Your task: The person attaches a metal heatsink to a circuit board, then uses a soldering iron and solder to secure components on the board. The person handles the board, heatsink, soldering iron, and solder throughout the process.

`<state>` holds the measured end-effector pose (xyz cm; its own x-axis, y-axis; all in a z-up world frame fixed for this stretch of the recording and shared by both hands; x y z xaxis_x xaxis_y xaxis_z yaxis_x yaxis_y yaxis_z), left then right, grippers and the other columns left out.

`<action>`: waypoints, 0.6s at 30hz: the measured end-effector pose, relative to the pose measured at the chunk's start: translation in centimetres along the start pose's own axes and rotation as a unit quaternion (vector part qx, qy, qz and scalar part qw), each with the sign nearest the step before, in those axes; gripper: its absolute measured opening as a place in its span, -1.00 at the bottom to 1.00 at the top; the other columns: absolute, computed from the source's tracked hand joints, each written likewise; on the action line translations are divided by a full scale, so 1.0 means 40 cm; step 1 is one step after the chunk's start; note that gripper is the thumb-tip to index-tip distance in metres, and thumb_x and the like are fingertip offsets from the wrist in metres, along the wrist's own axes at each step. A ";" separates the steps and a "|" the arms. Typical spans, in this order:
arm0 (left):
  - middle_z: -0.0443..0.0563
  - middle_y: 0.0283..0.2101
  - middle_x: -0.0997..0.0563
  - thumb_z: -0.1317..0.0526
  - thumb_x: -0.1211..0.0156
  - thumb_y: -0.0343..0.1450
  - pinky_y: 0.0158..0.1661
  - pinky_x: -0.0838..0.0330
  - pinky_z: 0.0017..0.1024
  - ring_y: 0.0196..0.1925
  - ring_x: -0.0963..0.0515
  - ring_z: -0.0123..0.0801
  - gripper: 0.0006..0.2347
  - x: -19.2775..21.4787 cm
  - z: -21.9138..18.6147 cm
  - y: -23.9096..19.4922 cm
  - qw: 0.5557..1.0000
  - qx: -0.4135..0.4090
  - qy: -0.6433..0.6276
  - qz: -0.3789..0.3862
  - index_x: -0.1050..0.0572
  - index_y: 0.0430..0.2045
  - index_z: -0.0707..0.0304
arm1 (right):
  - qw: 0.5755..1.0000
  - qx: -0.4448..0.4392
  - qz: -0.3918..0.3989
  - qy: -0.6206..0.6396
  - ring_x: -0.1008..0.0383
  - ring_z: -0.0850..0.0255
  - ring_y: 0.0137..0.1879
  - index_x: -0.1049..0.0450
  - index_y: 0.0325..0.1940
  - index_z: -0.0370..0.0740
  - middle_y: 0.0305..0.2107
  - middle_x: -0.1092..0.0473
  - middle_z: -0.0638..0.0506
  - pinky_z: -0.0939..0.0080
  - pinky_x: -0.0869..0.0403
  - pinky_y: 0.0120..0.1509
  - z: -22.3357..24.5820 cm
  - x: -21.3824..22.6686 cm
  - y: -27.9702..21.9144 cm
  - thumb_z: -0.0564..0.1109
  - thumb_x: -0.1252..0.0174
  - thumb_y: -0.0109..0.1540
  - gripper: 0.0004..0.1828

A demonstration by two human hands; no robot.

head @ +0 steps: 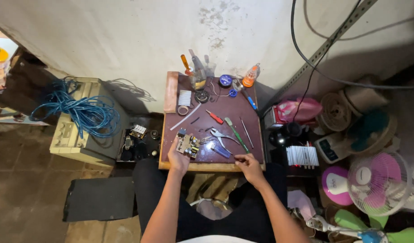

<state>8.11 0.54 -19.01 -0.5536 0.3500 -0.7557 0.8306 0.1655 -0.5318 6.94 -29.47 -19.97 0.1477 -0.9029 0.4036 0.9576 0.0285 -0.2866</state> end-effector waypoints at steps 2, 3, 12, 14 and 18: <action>0.32 0.29 -0.47 -0.02 -0.12 0.48 0.33 -0.29 0.00 0.33 -0.45 0.11 -0.54 0.005 0.003 0.012 1.000 -0.001 -0.004 -0.003 -0.47 0.22 0.21 | 1.000 0.005 0.004 -0.007 -0.46 0.18 -0.05 -0.67 0.06 -0.11 -0.12 -0.44 -0.03 0.12 -0.48 0.09 -0.007 0.002 0.001 -0.16 -0.32 0.21 -0.68; 0.31 0.28 -0.48 -0.03 -0.14 0.48 0.33 -0.29 -0.01 0.32 -0.46 0.09 -0.55 0.007 0.003 0.020 1.000 0.002 -0.005 -0.007 -0.48 0.20 0.22 | 1.000 0.007 0.006 -0.012 -0.47 0.15 -0.02 -0.67 0.06 -0.11 -0.09 -0.44 -0.05 0.09 -0.48 0.12 -0.009 0.002 0.004 -0.16 -0.31 0.21 -0.68; 0.24 0.07 -0.63 0.03 -0.03 0.48 0.00 -0.47 -0.15 0.05 -0.60 -0.02 -0.56 -0.062 -0.025 -0.057 0.999 -0.020 0.035 -0.016 -0.49 0.17 0.34 | 0.997 0.074 0.021 -0.020 -0.50 0.32 -0.06 -0.69 -0.01 -0.12 -0.17 -0.44 0.13 0.37 -0.41 0.09 -0.036 0.006 0.015 -0.20 -0.25 0.22 -0.73; 0.26 0.05 -0.64 0.02 -0.02 0.48 -0.06 -0.48 -0.17 0.00 -0.61 -0.02 -0.56 -0.058 -0.023 -0.047 0.999 -0.024 0.038 -0.006 -0.49 0.16 0.32 | 0.998 0.061 0.023 -0.022 -0.48 0.33 -0.10 -0.69 0.00 -0.11 -0.18 -0.42 0.15 0.38 -0.40 0.07 -0.030 0.009 0.017 -0.22 -0.23 0.22 -0.72; 0.26 0.09 -0.61 -0.01 -0.02 0.48 0.08 -0.47 -0.15 0.10 -0.59 -0.01 -0.53 -0.050 -0.019 -0.040 1.000 -0.017 0.013 -0.015 -0.48 0.17 0.36 | 0.998 0.059 0.021 -0.015 -0.45 0.34 -0.12 -0.70 -0.01 -0.10 -0.17 -0.41 0.16 0.40 -0.39 0.06 -0.039 0.004 0.019 -0.25 -0.24 0.21 -0.71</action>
<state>7.96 0.28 -16.35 -0.5763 0.3684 -0.7295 0.8158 0.2076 -0.5397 7.30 -30.28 -21.48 0.1934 -0.8872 0.4190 0.9728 0.1178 -0.1995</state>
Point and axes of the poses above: each hand's wrist, its own y-axis towards the middle knuckle, its own x-axis out of the back of the hand, z = x × y, the point moved 2 cm from there along y, towards the middle knuckle
